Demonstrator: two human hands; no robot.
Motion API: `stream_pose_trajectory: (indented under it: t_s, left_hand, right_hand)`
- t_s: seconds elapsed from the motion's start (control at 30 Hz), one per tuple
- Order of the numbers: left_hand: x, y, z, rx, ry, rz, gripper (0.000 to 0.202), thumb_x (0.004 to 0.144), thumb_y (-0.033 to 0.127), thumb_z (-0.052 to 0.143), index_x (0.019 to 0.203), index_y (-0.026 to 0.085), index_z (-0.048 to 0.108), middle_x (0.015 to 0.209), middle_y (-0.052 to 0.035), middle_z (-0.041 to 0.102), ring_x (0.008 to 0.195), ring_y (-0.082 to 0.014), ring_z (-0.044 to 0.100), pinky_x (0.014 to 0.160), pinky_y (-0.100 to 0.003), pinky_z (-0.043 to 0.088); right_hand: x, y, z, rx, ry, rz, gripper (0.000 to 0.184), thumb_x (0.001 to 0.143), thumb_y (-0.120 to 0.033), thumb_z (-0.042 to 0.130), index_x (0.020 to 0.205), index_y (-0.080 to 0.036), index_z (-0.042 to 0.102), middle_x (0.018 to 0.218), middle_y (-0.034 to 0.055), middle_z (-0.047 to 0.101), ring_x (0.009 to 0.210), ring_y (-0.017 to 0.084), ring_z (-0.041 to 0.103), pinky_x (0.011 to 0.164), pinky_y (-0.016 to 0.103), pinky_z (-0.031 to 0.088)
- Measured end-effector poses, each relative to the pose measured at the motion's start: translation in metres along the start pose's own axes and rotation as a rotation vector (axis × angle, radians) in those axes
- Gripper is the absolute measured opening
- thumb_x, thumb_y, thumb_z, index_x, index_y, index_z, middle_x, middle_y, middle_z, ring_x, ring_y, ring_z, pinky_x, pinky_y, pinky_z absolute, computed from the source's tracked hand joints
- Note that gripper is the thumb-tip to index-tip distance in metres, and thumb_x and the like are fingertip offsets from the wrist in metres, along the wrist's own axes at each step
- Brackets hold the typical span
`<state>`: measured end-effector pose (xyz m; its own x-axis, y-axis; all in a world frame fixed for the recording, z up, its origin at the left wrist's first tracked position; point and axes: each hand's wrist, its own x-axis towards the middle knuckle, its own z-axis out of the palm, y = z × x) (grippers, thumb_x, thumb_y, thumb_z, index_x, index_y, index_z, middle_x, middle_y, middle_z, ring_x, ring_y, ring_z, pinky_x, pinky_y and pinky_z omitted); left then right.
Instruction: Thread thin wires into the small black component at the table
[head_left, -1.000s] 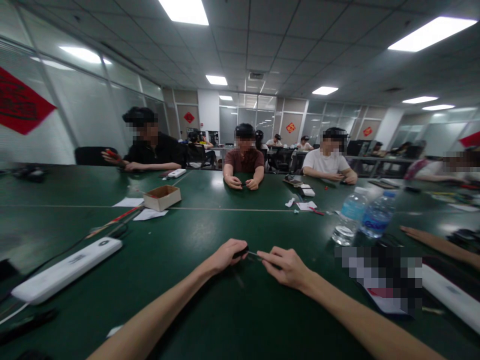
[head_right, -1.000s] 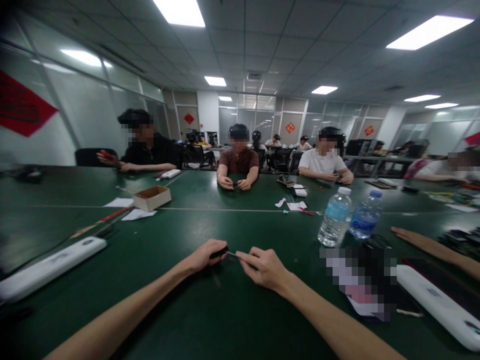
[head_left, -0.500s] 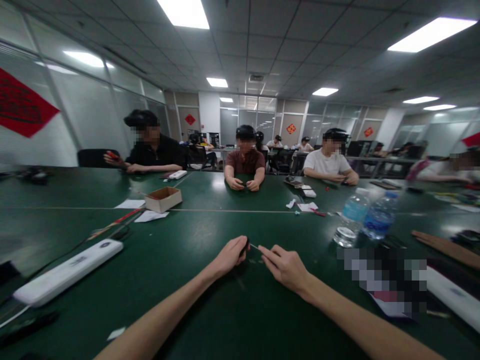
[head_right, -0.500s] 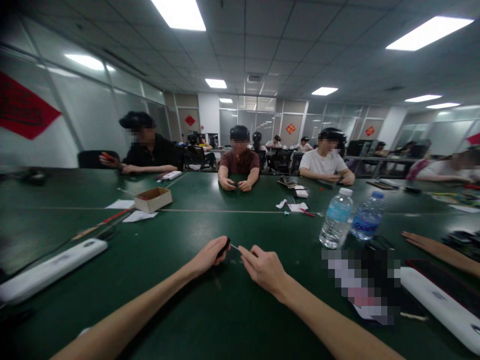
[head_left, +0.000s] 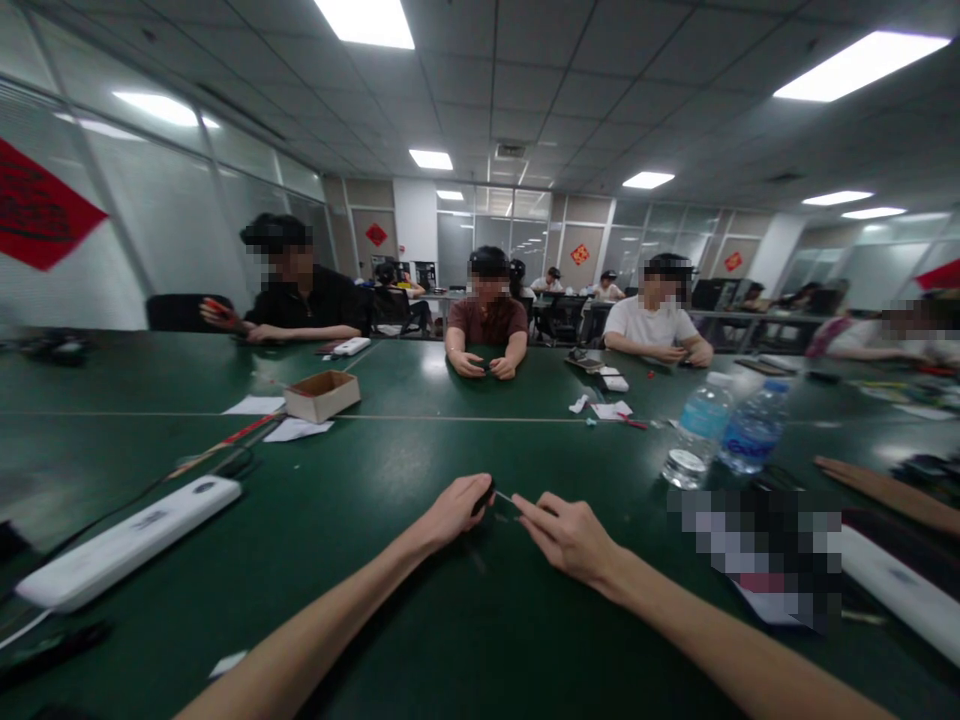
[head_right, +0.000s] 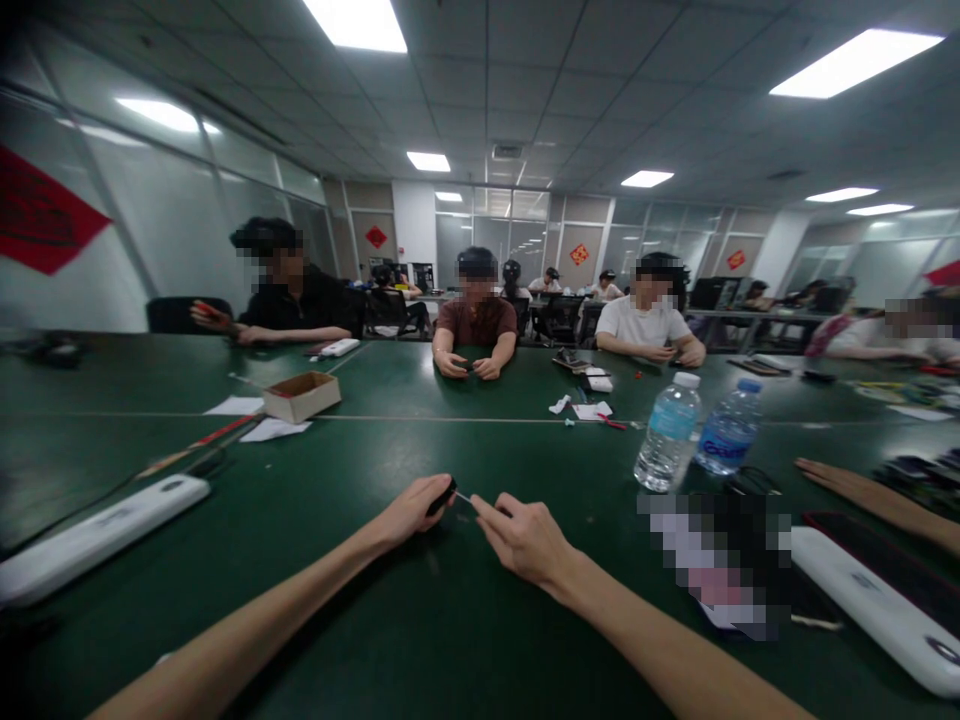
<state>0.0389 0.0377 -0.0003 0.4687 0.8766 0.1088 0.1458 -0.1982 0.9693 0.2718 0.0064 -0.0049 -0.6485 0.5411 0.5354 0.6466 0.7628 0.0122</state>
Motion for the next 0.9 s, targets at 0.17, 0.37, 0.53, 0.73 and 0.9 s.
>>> stream_pose_trajectory:
  t_s: [0.17,0.37,0.53,0.73,0.9]
  left_hand:
    - [0.001,-0.002,-0.003,-0.009,-0.077,-0.017,0.05,0.09,0.059,0.033,0.076,0.015,0.053,0.053,0.0049,0.034,0.044,-0.009,0.028,0.043,-0.021,0.021]
    - [-0.002,0.008,-0.008,-0.05,-0.204,-0.044,0.048,0.09,0.056,0.037,0.072,0.015,0.054,0.05,0.0048,0.032,0.043,-0.0088,0.025,0.042,-0.023,0.017]
    - [-0.004,0.016,-0.011,-0.048,-0.267,-0.095,0.049,0.088,0.058,0.04,0.069,0.014,0.054,0.05,0.0046,0.032,0.041,-0.0081,0.023,0.042,-0.024,0.015]
    - [-0.003,0.015,-0.011,-0.079,-0.274,-0.09,0.048,0.088,0.057,0.041,0.069,0.015,0.053,0.048,0.0051,0.031,0.041,-0.008,0.022,0.043,-0.024,0.015]
    - [-0.004,0.016,-0.011,-0.091,-0.269,-0.067,0.047,0.089,0.055,0.04,0.069,0.014,0.053,0.049,0.0054,0.031,0.041,-0.008,0.022,0.042,-0.023,0.015]
  right_hand:
    - [-0.003,0.004,-0.003,0.084,0.029,-0.051,0.038,0.096,-0.026,0.046,0.132,-0.019,0.051,0.084,0.0051,0.06,0.061,0.01,0.054,0.053,0.02,0.042]
    - [-0.004,0.008,-0.003,0.146,0.021,-0.065,0.037,0.094,-0.025,0.048,0.131,-0.021,0.053,0.084,0.0044,0.061,0.061,0.01,0.053,0.054,0.021,0.042]
    - [-0.005,0.01,-0.001,0.196,0.055,-0.072,0.035,0.093,-0.025,0.05,0.127,-0.021,0.057,0.082,0.0034,0.062,0.057,0.008,0.052,0.051,0.02,0.04]
    - [-0.004,0.01,0.002,0.249,0.079,-0.043,0.034,0.092,-0.024,0.05,0.124,-0.022,0.059,0.081,0.0037,0.062,0.059,0.009,0.053,0.052,0.02,0.04]
    - [-0.002,0.009,0.001,0.316,0.045,0.004,0.033,0.091,-0.024,0.051,0.122,-0.021,0.06,0.082,0.0036,0.062,0.061,0.01,0.053,0.055,0.021,0.041]
